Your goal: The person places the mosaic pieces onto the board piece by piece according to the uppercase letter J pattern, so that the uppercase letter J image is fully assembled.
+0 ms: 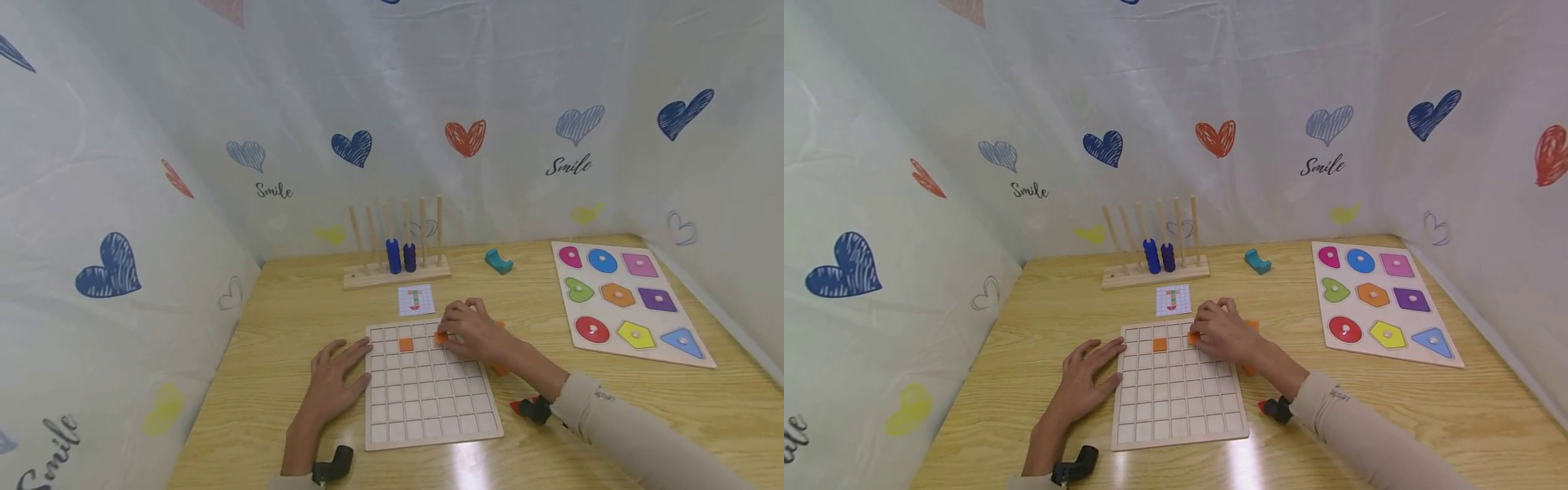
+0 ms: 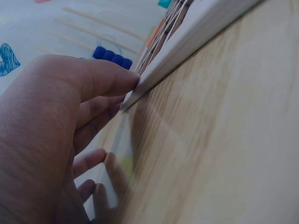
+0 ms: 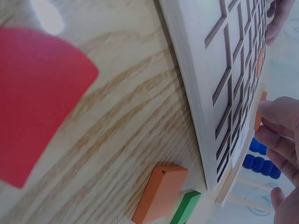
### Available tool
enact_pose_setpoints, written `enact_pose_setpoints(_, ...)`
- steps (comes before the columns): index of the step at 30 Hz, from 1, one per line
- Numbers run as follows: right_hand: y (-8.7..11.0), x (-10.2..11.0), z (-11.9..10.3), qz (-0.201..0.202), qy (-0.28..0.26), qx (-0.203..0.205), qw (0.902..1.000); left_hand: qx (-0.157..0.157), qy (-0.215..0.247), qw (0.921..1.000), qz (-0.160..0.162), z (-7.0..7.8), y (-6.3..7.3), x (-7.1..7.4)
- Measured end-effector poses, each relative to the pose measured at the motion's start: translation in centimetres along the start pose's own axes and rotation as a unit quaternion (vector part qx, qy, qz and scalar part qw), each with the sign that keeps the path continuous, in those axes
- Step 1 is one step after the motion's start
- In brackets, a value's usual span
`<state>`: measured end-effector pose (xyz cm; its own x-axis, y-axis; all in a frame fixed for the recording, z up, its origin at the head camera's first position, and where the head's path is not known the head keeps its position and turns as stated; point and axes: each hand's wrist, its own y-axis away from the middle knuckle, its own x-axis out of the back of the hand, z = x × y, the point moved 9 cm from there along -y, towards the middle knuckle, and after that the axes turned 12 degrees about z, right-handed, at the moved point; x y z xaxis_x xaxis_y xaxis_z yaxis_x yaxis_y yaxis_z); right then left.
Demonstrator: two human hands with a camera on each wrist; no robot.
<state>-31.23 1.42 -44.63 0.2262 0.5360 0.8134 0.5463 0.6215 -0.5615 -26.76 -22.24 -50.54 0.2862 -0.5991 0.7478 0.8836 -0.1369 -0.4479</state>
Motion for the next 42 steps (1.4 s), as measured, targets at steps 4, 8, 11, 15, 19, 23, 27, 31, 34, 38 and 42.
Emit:
enact_pose_setpoints(4,-0.1,-0.2,-0.2,0.003,-0.003,0.001,1.0,0.001,-0.001,1.0,-0.002,0.0,0.0,-0.1)
enact_pose_setpoints(8,-0.2,-0.5,-0.3,0.005,0.001,0.009,0.9999,0.001,0.006,1.0,-0.003,0.0,0.0,0.0)
enact_pose_setpoints(11,-0.2,-0.7,-0.5,0.007,0.01,0.021,0.9997,-0.001,0.014,0.9999,-0.003,0.1,-0.1,0.0)
enact_pose_setpoints(15,-0.1,-0.8,-0.6,0.011,0.017,0.028,0.9994,-0.001,0.015,0.9999,-0.003,0.2,-0.1,0.0)
enact_pose_setpoints(19,-0.1,-1.0,-0.6,0.011,0.015,0.026,0.9995,0.001,0.016,0.9999,-0.004,0.2,0.0,0.0)
enact_pose_setpoints(23,-0.1,-1.1,-0.5,0.013,0.017,0.025,0.9995,0.004,0.017,0.9998,-0.008,0.1,0.0,0.0)
enact_pose_setpoints(27,-0.1,-1.4,-0.4,0.01,0.019,0.025,0.9995,0.006,0.019,0.9998,-0.009,0.1,0.0,0.0)
enact_pose_setpoints(31,0.0,-1.7,-0.3,0.002,0.029,0.027,0.9992,0.006,0.017,0.9998,-0.007,0.0,0.0,-0.1)
enact_pose_setpoints(34,0.0,-1.8,-0.2,-0.002,0.031,0.028,0.9991,0.004,0.014,0.9999,-0.006,0.0,0.0,-0.2)
enact_pose_setpoints(38,0.0,-2.0,-0.2,-0.006,0.035,0.03,0.9989,0.002,0.018,0.9998,-0.005,0.0,-0.1,-0.1)
enact_pose_setpoints(42,-0.1,-1.9,-0.4,-0.008,0.036,0.036,0.9987,0.003,0.021,0.9998,-0.007,0.1,-0.1,0.0)
